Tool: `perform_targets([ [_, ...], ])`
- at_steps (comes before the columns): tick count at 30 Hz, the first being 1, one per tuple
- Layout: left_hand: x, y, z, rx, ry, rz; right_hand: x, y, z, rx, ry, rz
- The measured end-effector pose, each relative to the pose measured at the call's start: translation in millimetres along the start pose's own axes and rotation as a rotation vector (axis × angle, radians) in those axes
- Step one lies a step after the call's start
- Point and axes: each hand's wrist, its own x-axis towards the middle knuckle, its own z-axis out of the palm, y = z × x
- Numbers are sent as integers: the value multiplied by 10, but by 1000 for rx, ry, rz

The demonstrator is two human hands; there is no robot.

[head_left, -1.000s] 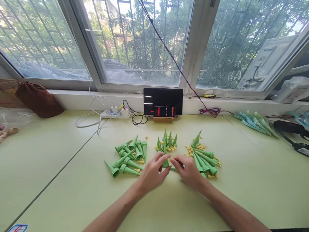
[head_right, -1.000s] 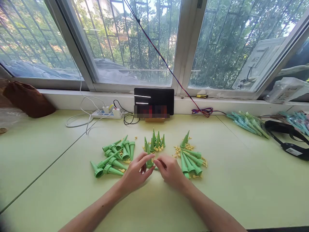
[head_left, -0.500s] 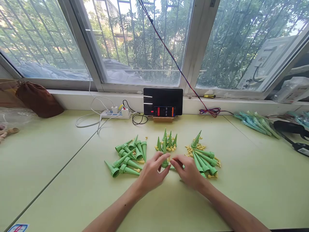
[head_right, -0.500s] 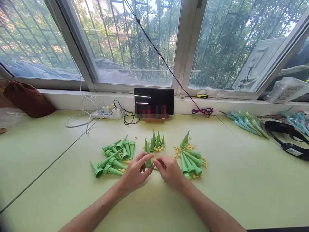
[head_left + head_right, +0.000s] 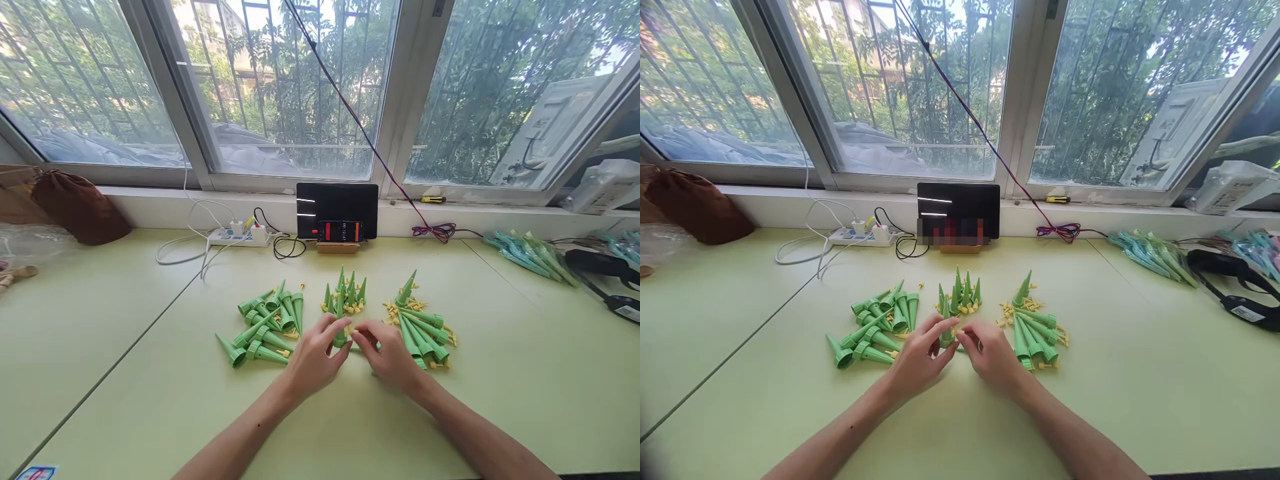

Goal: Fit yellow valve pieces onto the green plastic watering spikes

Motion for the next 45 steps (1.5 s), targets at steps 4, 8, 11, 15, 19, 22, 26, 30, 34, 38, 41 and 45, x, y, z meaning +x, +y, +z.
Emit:
perform_targets([
  [4, -7, -1, 1, -5, -21, 6, -2, 22, -3, -42, -26, 15],
  [8, -4, 6, -3, -9, -14, -17, -2, -2, 7, 24, -11, 23],
  [11, -1, 3, -1, -10, -10, -28, -7, -23, 13, 56, -9, 6],
  [15, -2, -4, 6, 5, -7, -21, -12, -11, 14, 23, -26, 0],
  [19, 1, 5, 3, 4, -17, -15, -10, 14, 10, -19, -44, 30],
  [22, 2, 19, -4, 0, -22, -29, -5, 2, 6, -19, -51, 52],
  [26, 1, 25, -4, -3, -18, -41, -5, -26, 9, 45, -25, 43],
  [30, 0, 8, 10, -2, -21, -39, -15, -3, 22, 47, -28, 42],
  [34, -5, 1, 18, -8, -36, -37, -18, 34, 23, 13, -52, 58],
  [38, -12, 20, 13, -20, -45, -31, -8, 39, 19, -44, -62, 49],
  [41, -10, 30, 8, -25, -45, -33, -3, 28, 18, -51, -56, 49],
  [45, -2, 26, 6, -18, -35, -38, -8, 6, 14, 7, -40, 48],
])
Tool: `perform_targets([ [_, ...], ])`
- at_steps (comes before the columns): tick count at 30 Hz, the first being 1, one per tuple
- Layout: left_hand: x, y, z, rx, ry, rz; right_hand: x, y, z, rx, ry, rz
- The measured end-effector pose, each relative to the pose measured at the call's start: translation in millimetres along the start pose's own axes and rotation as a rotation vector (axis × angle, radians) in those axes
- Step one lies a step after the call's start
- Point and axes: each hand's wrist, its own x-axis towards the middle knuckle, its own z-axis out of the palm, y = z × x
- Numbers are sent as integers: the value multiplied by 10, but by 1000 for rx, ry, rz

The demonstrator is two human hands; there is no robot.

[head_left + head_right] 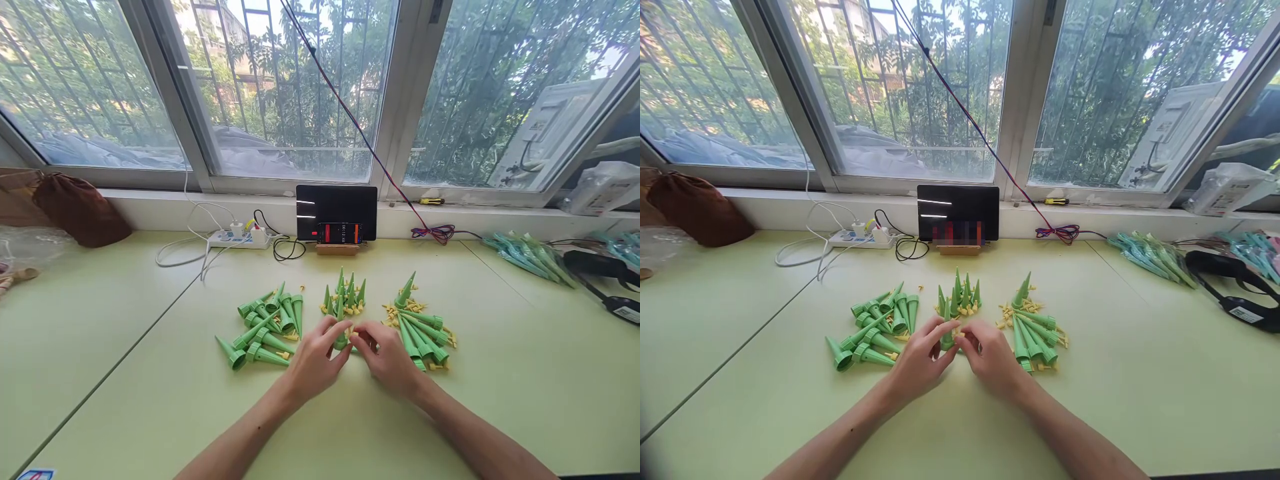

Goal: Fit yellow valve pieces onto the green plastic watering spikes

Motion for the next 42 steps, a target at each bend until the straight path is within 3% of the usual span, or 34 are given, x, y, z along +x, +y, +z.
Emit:
perform_targets([
  [18, -4, -7, 1, -20, -19, 0, -8, 60, 12, -96, -42, 0],
  [26, 22, 15, -4, -8, -13, -21, -3, -5, 11, -5, 16, -9],
  [42, 7, 50, -13, -19, -31, -75, -14, 49, 18, 14, -4, -9],
])
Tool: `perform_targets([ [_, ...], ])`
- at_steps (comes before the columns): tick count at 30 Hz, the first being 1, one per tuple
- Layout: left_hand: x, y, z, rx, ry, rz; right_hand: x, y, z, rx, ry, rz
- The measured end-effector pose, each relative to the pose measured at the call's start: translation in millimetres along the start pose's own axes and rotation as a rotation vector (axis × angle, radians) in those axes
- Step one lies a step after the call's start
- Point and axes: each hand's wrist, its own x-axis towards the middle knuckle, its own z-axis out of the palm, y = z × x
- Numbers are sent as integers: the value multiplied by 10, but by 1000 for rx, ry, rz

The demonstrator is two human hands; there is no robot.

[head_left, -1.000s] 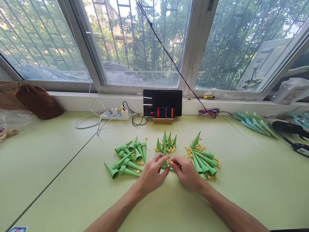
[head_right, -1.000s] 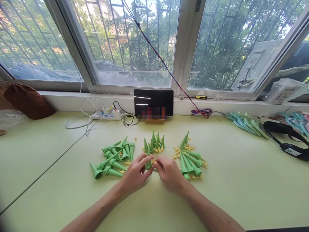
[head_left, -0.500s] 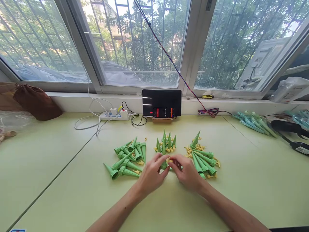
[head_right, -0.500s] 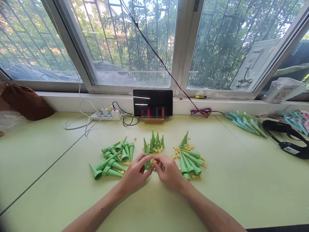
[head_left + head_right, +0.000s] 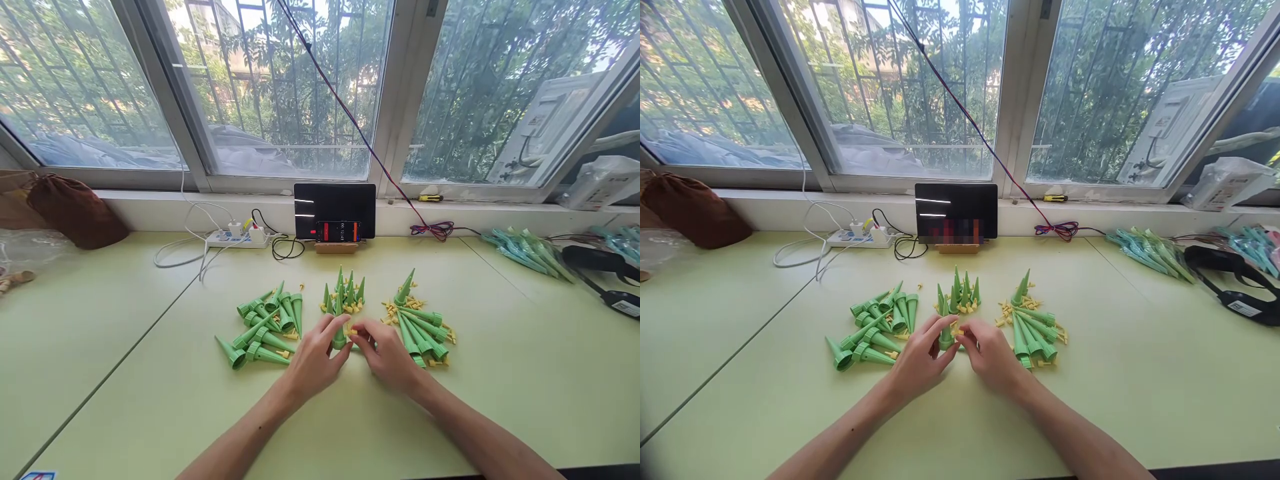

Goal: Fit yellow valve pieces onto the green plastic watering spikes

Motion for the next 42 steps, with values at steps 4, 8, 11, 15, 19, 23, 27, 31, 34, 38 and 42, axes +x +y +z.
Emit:
perform_targets([
  [4, -3, -7, 3, -1, -5, 6, -4, 24, 10, -6, -14, 13],
  [8, -3, -18, 5, 8, -16, 17, -6, 38, 16, -10, -22, 9],
  [11, 0, -13, 0, 14, -13, 23, -9, 31, 12, -5, -34, 22],
  [15, 0, -1, -7, 8, -9, 29, -10, 12, -2, -10, -51, 35],
  [19, -4, -1, 5, -5, -13, 28, -7, 10, -6, -44, -62, 21],
  [23, -9, -7, 23, -37, -17, 29, -6, 18, -4, -85, -77, 7],
  [27, -18, -9, 28, -47, -28, 23, -7, 14, -5, -108, -88, 5],
  [31, -27, -19, 34, -46, -29, 31, -3, 3, -10, -124, -86, -12],
  [34, -27, -31, 36, -45, -20, 57, -1, -1, -14, -144, -68, -27],
  [38, -20, -30, 26, -35, -36, 55, -6, -1, -6, -158, -57, -34],
  [42, -17, -15, 11, -13, -49, 45, -11, 11, 16, -130, -53, -24],
])
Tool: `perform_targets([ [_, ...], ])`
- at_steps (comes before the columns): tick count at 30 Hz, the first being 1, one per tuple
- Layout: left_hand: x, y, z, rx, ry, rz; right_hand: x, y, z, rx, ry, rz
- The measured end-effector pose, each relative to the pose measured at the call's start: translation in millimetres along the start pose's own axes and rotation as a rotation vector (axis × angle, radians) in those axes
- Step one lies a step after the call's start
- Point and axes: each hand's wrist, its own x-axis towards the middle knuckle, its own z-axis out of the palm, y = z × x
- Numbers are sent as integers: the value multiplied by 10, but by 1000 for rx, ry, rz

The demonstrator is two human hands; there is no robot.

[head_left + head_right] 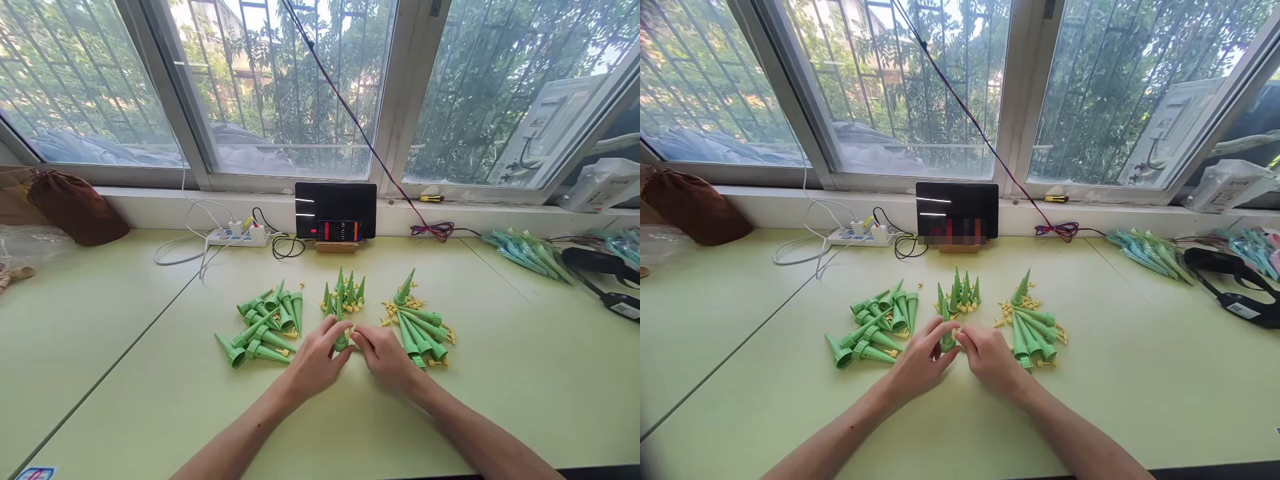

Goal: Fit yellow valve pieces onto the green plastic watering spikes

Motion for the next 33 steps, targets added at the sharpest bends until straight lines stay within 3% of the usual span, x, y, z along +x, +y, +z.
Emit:
perform_targets([
  [33, -16, 16, -26, 2, -39, -10, -6, -23, -6, 51, -32, 33],
])
